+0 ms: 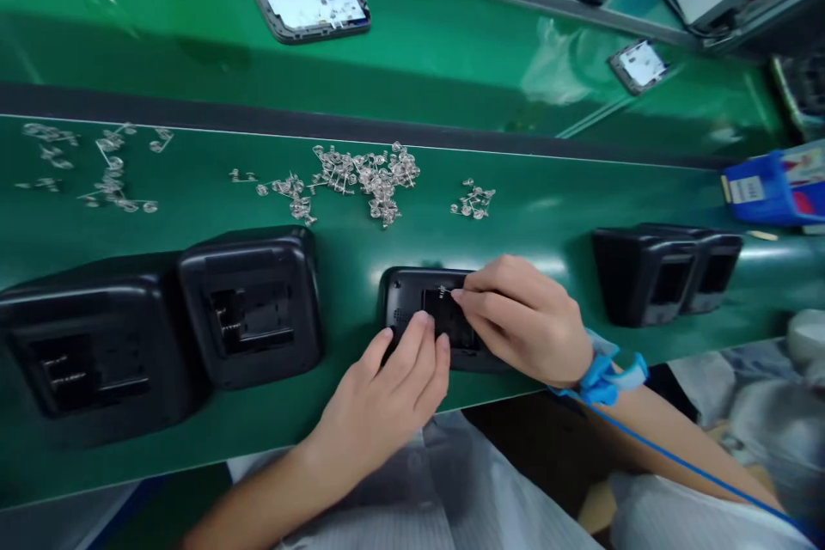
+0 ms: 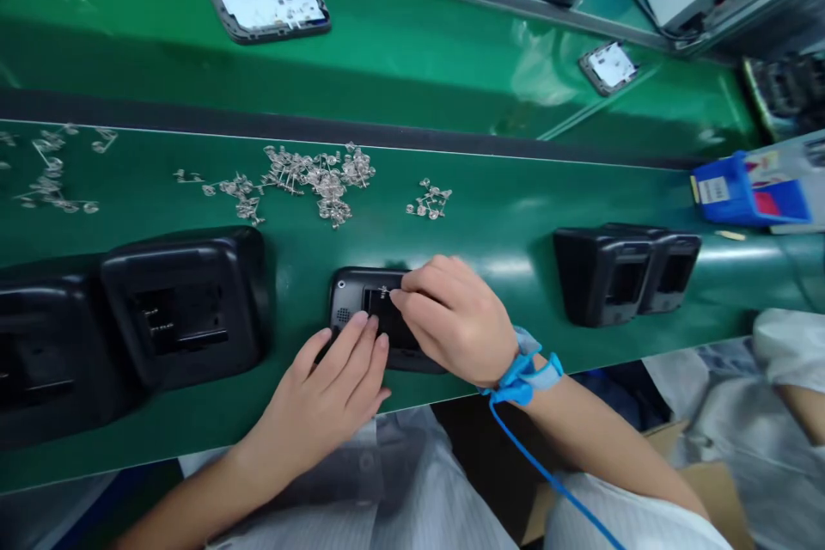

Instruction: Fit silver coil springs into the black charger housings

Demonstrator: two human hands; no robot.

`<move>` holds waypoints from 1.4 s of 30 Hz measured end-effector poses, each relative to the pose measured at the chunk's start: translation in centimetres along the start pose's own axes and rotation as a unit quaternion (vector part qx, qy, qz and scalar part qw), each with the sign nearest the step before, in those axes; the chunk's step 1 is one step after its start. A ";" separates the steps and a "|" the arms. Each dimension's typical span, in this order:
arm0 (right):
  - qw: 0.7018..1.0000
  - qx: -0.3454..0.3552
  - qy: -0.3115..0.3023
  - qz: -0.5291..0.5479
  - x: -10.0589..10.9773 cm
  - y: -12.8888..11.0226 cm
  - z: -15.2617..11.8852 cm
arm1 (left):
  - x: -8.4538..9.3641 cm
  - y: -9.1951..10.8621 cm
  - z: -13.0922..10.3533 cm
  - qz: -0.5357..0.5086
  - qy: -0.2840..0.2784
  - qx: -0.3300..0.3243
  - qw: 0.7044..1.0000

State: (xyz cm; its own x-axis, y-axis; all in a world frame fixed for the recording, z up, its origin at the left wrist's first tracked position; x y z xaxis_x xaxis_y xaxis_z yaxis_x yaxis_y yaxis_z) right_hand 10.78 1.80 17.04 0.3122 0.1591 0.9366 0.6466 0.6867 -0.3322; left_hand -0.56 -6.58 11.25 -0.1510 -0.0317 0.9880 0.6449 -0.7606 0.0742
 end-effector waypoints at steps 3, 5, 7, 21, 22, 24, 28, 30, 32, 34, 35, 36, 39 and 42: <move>1.000 0.017 -0.013 0.010 -0.1 -0.3 -0.1 | 0.4 0.2 0.4 -0.031 0.033 0.005 0.999; 0.999 0.024 -0.021 0.016 -0.2 -0.3 -0.2 | 0.6 0.3 0.7 -0.051 0.046 0.012 0.998; 0.999 0.032 -0.026 0.019 -0.2 -0.4 -0.2 | 0.7 0.3 1.0 -0.063 0.052 0.016 0.997; 0.995 -0.029 -0.058 -0.071 -0.3 -1.7 0.0 | 1.0 0.3 1.6 -0.076 0.061 -0.006 0.995; 0.996 -0.031 -0.055 -0.069 -0.4 -1.7 -0.1 | 1.1 0.3 1.7 -0.076 0.063 -0.004 0.995; 0.997 -0.038 -0.035 -0.054 -0.5 -1.7 -0.5 | 1.2 0.3 2.0 -0.070 0.062 0.002 0.996; 0.998 -0.046 0.029 -0.017 -0.2 -1.6 -1.3 | 1.2 0.2 2.4 -0.057 0.050 0.005 0.997; 0.998 -0.049 0.046 -0.013 -0.1 -1.7 -1.4 | 1.2 0.2 2.4 -0.058 0.047 0.001 0.997; 0.997 -0.058 0.054 -0.015 0.0 -1.6 -1.4 | 1.3 0.2 2.4 -0.061 0.048 -0.003 0.997; 0.996 -0.067 0.055 -0.016 0.1 -1.5 -1.2 | 1.3 0.2 2.4 -0.064 0.049 -0.004 0.997; 0.996 -0.068 0.052 -0.015 0.1 -1.5 -1.1 | 1.2 0.2 2.4 -0.064 0.049 -0.004 0.997; 0.997 -0.065 0.047 -0.012 0.1 -1.4 -1.0 | 1.2 0.3 2.4 -0.063 0.048 -0.004 0.997; 0.999 -0.045 0.024 0.004 0.0 -1.4 -0.7 | 0.9 0.3 2.3 -0.057 0.042 0.013 0.997; 0.998 -0.034 0.037 0.021 0.5 -0.8 -1.0 | 0.8 -0.1 1.9 -0.052 0.036 0.039 0.997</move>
State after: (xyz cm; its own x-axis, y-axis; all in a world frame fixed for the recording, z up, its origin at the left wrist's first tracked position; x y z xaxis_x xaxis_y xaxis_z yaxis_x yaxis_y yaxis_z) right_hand 11.15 0.59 17.69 0.3895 0.1318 0.9116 0.6769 0.6302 -0.3803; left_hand 0.66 -5.36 12.33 -0.2718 -0.0041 0.9623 0.6794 -0.7090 0.1889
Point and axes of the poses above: each hand's wrist, its own z-axis towards the middle knuckle, its own x-axis out of the back of the hand, y = z × x, the point moved 8 cm from there along z, towards the middle knuckle, and after that the axes turned 15 degrees about -y, right-handed, at the moved point
